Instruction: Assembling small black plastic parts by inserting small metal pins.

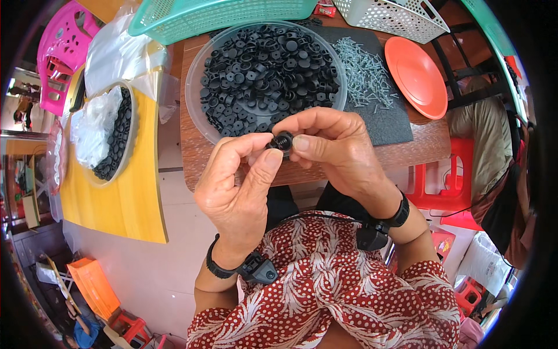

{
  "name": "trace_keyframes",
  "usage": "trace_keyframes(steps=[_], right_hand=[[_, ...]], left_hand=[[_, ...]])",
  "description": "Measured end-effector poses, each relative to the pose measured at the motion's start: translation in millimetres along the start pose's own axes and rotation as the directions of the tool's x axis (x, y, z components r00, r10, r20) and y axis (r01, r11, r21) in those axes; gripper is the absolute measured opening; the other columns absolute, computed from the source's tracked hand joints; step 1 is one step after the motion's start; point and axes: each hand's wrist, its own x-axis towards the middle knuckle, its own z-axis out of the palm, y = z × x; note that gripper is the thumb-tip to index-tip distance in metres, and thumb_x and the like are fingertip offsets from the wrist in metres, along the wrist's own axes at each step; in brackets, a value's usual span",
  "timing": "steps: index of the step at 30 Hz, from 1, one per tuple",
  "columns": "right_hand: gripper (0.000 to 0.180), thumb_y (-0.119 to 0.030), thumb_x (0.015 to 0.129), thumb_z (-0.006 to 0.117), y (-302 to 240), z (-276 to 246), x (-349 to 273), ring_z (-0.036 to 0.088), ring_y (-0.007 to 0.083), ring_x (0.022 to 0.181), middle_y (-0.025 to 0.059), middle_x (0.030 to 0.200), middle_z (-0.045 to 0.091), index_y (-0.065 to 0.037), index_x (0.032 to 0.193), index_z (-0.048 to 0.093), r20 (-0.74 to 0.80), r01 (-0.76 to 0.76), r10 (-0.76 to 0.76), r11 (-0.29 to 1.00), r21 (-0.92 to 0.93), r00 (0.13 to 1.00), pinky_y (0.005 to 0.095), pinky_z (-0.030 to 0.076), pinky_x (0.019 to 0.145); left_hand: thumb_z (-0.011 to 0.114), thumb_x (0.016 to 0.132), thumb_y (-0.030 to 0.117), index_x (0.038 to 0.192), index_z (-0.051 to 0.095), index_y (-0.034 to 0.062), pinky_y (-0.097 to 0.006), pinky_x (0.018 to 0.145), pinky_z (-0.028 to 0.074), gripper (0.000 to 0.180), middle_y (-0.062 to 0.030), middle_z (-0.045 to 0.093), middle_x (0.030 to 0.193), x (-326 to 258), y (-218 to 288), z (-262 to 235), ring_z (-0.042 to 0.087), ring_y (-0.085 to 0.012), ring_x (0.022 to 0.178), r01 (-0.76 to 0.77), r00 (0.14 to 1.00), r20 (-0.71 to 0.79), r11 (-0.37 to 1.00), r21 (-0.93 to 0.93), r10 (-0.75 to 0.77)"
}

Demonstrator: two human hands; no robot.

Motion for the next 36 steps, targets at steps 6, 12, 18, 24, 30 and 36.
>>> trace_keyframes(steps=[6,12,18,24,30,36], right_hand=[[0.019,-0.002,0.082,0.063,0.4,1.0,-1.3,0.056,0.0068,0.066,0.003,0.077,0.064,0.001,0.1,0.067,-0.018,0.008,-0.008,1.0,-0.014,1.0,0.0191,0.045,0.058],[0.017,-0.002,0.083,0.063,-1.3,5.3,-5.4,0.053,0.0043,0.065,0.0012,0.076,0.063,-0.001,0.099,0.068,-0.046,0.027,-0.032,0.994,-0.109,0.998,0.018,0.043,0.057],[0.017,0.002,0.082,0.061,0.1,10.6,-7.8,0.054,0.0045,0.068,0.0013,0.079,0.063,-0.001,0.097,0.068,-0.061,0.14,-0.159,0.961,-0.24,0.985,0.0189,0.045,0.06],[0.015,0.005,0.081,0.061,2.0,13.9,-7.6,0.056,0.0058,0.074,0.0028,0.083,0.064,0.002,0.095,0.066,-0.118,0.193,-0.212,0.969,-0.156,0.97,0.0203,0.046,0.064],[0.012,0.005,0.081,0.061,1.1,7.4,-8.3,0.056,0.0057,0.072,0.0023,0.078,0.064,0.002,0.092,0.066,-0.086,0.201,-0.228,0.947,-0.249,0.97,0.0204,0.046,0.063],[0.01,0.002,0.08,0.063,2.3,3.1,-7.0,0.055,0.0053,0.07,0.0026,0.076,0.063,0.002,0.089,0.066,-0.07,0.259,-0.295,0.912,-0.317,0.953,0.0207,0.045,0.061]], left_hand=[[0.07,0.079,0.0,0.092,0.064,-0.0044,-0.019,0.06,0.042,0.015,-0.0032,0.057,0.08,0.8,0.0,1.6,0.05,-0.0076,0.068,-0.054,0.999,0.01,0.996,0.072,0.053],[0.072,0.077,0.0,0.092,0.064,-0.0033,-0.02,0.06,0.042,0.018,-0.0034,0.057,0.079,0.0,-2.3,2.7,0.051,-0.0077,0.067,-0.088,0.996,0.005,0.991,0.1,0.088],[0.074,0.075,0.001,0.097,0.063,-0.0036,-0.019,0.063,0.044,0.026,-0.0015,0.058,0.08,-0.7,-3.9,1.5,0.051,-0.0064,0.071,0.076,0.997,0.026,0.996,-0.038,-0.075],[0.074,0.075,-0.001,0.099,0.063,-0.0043,-0.018,0.065,0.044,0.026,-0.0007,0.058,0.081,1.8,-2.3,-0.8,0.051,-0.0052,0.071,0.111,0.992,0.068,0.989,-0.096,-0.104],[0.072,0.076,-0.004,0.102,0.063,-0.0056,-0.016,0.061,0.046,0.028,-0.0003,0.057,0.08,5.5,0.9,-1.5,0.052,-0.005,0.071,0.184,0.978,0.131,0.971,-0.15,-0.165],[0.072,0.075,-0.005,0.102,0.064,-0.0049,-0.016,0.061,0.045,0.029,-0.0004,0.057,0.082,5.6,0.3,-0.5,0.052,-0.005,0.072,0.175,0.977,0.143,0.978,-0.112,-0.158]])
